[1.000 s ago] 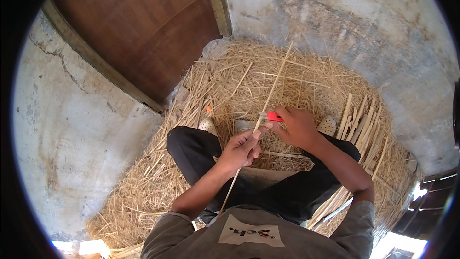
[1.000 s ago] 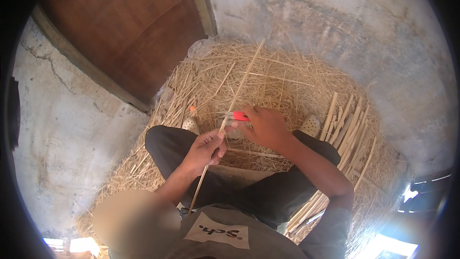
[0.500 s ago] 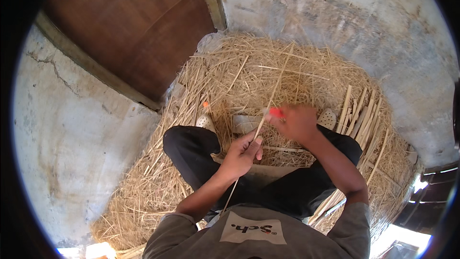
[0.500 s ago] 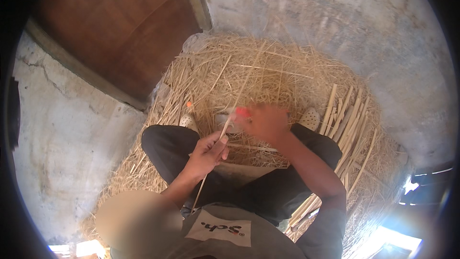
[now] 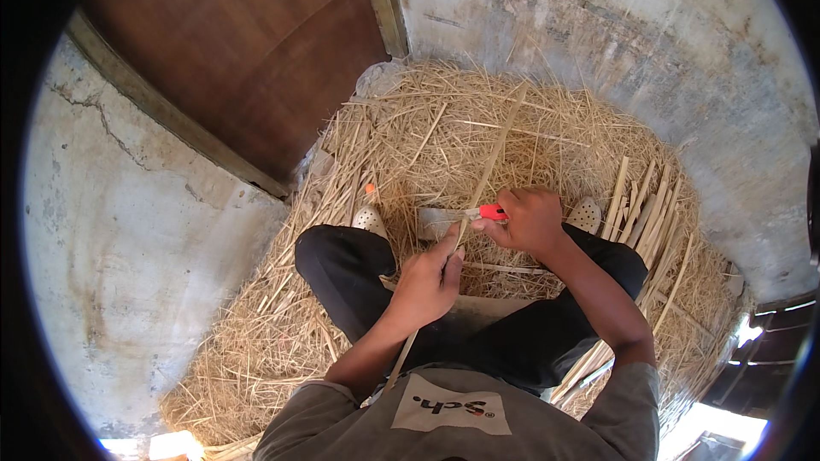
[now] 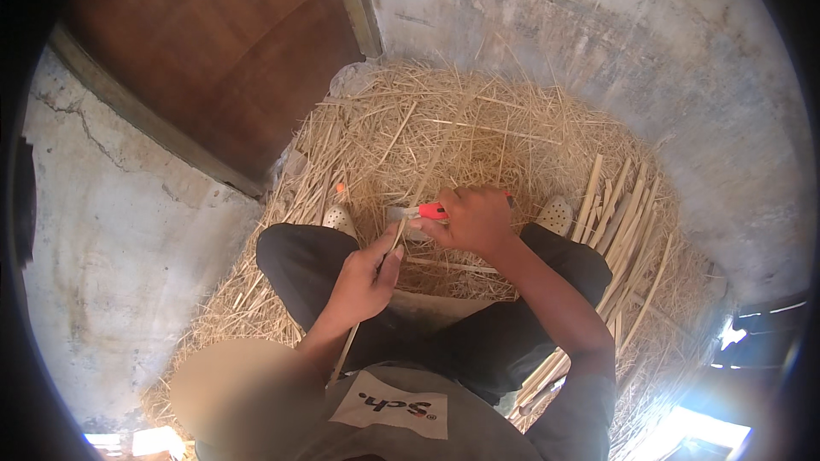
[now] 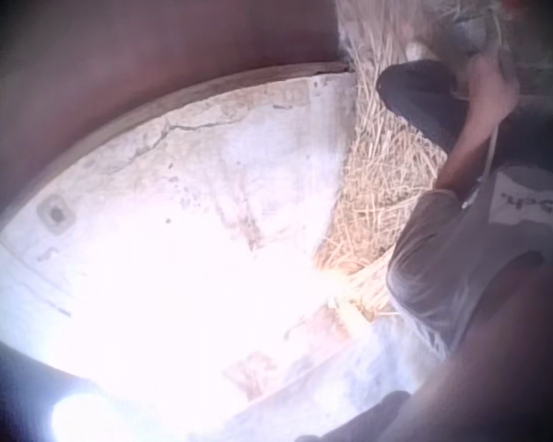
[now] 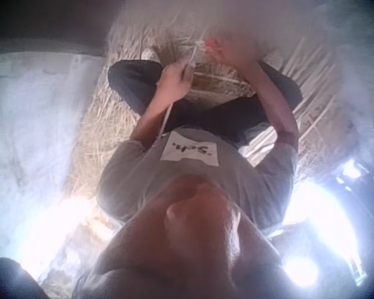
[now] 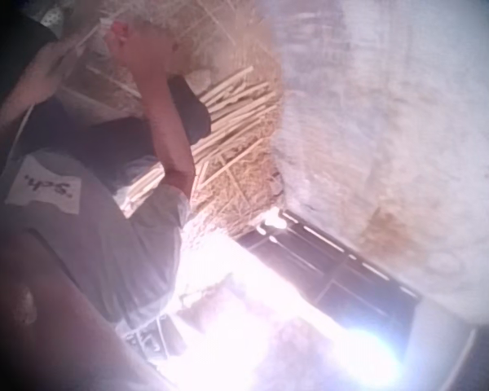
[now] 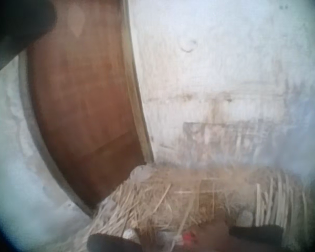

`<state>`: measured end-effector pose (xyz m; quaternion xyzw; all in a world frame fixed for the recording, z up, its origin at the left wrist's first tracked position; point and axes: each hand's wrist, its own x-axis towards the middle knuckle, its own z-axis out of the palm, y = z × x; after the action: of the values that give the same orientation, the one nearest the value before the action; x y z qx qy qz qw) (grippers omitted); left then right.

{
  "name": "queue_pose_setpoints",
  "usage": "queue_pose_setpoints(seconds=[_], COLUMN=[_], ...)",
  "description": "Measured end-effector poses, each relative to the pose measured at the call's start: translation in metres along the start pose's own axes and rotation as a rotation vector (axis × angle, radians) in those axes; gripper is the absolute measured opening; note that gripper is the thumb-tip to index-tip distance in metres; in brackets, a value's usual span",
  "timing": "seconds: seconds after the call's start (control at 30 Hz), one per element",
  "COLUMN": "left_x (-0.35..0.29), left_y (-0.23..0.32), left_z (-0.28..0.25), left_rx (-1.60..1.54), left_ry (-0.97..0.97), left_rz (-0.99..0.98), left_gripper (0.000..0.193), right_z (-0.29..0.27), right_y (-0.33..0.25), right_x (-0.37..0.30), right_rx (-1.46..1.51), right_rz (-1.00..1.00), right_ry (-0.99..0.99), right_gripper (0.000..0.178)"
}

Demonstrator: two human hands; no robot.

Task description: The person sits on a bed of straw and uses a red utility knife to shave the surface of a long, thin bamboo stick. They hold the stick with one hand and scrape along its length with the other, occasionally rotating the stick to work on different sides.

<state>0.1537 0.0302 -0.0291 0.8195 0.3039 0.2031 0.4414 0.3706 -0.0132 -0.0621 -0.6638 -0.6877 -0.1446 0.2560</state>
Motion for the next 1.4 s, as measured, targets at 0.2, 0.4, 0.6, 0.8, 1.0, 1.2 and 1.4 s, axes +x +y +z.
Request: queue_pose_setpoints(seconds=[0.2,0.4,0.6,0.8,1.0,1.2,1.4], left_x=[-0.022,-0.02,-0.03,-0.034,-0.051,-0.06,-0.051], left_y=[-0.007,-0.005,-0.008,-0.002,0.012,0.023,0.01], left_z=[0.006,0.004,0.011,0.004,0.0,-0.005,-0.017], left_rx=[-0.274,-0.275,-0.29,-0.348,-0.418,-0.561,-0.989], left_ry=[-0.106,-0.11,-0.083,-0.114,-0.184,-0.308,-0.302], left_rz=[-0.049,-0.126,-0.103,-0.169,-0.148,-0.164,-0.445], left_gripper=[0.042,0.043,0.043,0.042,0.041,0.04,0.036], right_z=[-0.009,0.001,-0.007,0.004,-0.021,-0.024,-0.027], right_y=[0.036,-0.007,0.028,0.0,0.075,0.154,0.155], right_x=[0.005,-0.012,0.01,-0.011,0.015,0.022,0.006], right_rx=[-0.032,0.085,0.047,0.039,-0.055,-0.251,0.03], right_rz=[0.289,0.016,0.308,0.017,0.316,0.645,0.72], right_ry=[-0.037,-0.011,-0.044,0.022,0.016,0.006,0.018], right_gripper=[0.053,0.058,0.056,0.052,0.051,0.065,0.056])
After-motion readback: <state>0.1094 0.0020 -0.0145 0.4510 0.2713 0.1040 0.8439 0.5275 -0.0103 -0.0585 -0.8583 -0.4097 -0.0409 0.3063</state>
